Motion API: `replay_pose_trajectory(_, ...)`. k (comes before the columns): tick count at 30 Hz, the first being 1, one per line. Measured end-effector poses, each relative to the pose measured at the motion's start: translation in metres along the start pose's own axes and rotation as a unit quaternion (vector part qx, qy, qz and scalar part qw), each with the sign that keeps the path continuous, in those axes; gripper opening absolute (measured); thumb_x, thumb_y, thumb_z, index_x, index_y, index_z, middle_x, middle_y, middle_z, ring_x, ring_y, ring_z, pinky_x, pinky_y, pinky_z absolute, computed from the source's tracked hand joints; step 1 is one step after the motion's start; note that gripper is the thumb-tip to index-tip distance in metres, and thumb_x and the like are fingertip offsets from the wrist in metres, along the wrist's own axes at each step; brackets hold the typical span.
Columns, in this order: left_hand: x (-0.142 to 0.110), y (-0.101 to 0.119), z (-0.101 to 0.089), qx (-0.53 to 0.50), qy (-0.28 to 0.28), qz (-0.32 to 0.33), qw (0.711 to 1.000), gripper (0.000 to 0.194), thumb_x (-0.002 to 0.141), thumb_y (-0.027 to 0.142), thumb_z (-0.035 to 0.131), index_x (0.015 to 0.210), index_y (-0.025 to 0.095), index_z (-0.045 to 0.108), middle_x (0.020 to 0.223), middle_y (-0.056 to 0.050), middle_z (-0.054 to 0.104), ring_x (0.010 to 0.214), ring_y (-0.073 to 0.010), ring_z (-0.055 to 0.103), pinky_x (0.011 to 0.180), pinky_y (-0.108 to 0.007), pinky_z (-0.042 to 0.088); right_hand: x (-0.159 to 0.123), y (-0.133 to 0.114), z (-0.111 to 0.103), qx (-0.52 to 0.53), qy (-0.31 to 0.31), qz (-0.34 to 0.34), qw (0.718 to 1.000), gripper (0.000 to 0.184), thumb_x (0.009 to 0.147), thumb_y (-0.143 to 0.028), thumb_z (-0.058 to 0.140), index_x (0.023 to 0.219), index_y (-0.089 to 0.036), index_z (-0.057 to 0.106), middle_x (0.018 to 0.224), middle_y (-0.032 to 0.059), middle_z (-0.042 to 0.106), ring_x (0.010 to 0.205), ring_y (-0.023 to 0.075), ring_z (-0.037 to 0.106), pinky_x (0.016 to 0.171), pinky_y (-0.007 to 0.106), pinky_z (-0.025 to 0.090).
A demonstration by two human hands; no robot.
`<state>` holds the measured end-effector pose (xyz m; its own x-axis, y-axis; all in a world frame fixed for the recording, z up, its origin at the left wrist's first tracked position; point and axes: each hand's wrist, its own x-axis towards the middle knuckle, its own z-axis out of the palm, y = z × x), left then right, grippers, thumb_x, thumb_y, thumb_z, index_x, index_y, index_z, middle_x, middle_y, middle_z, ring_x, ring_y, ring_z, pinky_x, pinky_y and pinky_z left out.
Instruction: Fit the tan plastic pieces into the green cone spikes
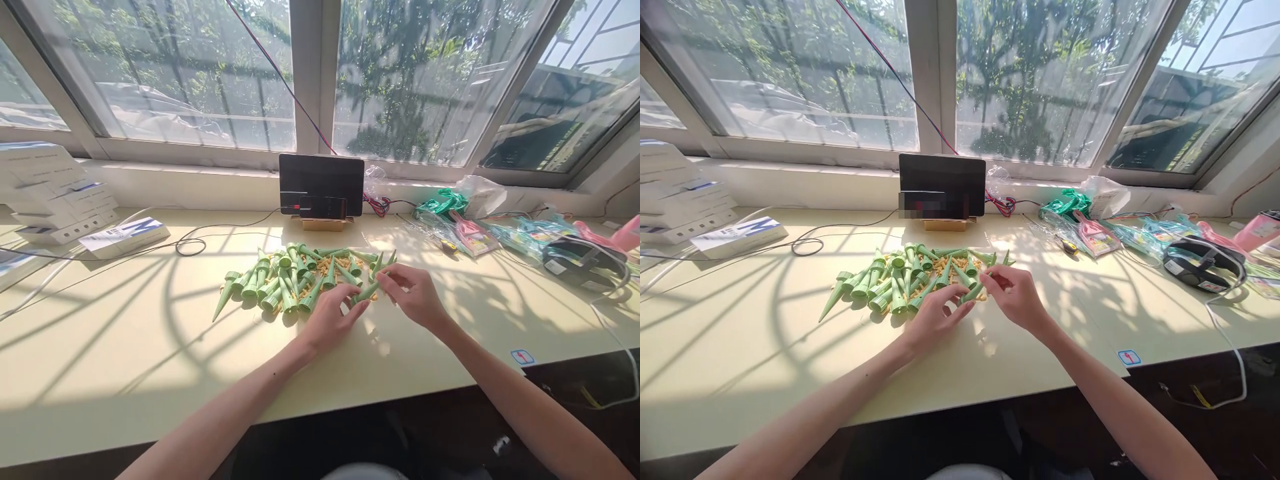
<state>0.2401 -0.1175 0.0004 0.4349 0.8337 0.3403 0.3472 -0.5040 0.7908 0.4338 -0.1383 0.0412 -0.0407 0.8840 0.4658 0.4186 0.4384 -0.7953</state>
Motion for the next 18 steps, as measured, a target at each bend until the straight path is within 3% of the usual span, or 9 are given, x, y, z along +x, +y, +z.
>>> replay_pose_trajectory(6,-0.001,0.001,0.000,0.001,-0.026,0.028,0.999,0.023,0.095,0.041,0.058,0.105,0.021,0.065,0.090,-0.002,0.070,0.072,-0.0138,0.062,0.061,-0.024,0.050,-0.007,-0.012,-0.020,-0.077,0.029,-0.034,0.996,0.025,0.094,-0.036,0.061,0.080,-0.017,0.068,0.062,-0.0004,0.063,0.049,0.0109,0.054,0.051,0.024,0.046)
replay_pose_trajectory(12,-0.003,-0.005,0.001,0.056,-0.037,0.050,0.996,0.017,0.097,0.029,0.050,0.094,0.019,0.064,0.084,-0.002,0.066,0.067,-0.0124,0.057,0.062,-0.025,0.046,-0.003,-0.007,-0.036,-0.184,0.146,-0.092,0.968,0.021,0.093,-0.033,0.061,0.080,-0.018,0.067,0.065,0.0009,0.067,0.055,0.0135,0.061,0.057,0.025,0.049)
replay_pose_trajectory(18,-0.005,-0.005,0.002,0.099,-0.092,0.097,0.986,0.022,0.096,0.022,0.046,0.084,0.018,0.065,0.076,-0.003,0.065,0.065,-0.0129,0.055,0.062,-0.026,0.041,-0.005,0.021,-0.036,-0.227,0.103,-0.058,0.967,0.028,0.094,-0.036,0.057,0.074,-0.019,0.064,0.056,-0.0003,0.061,0.050,0.0136,0.055,0.053,0.026,0.044)
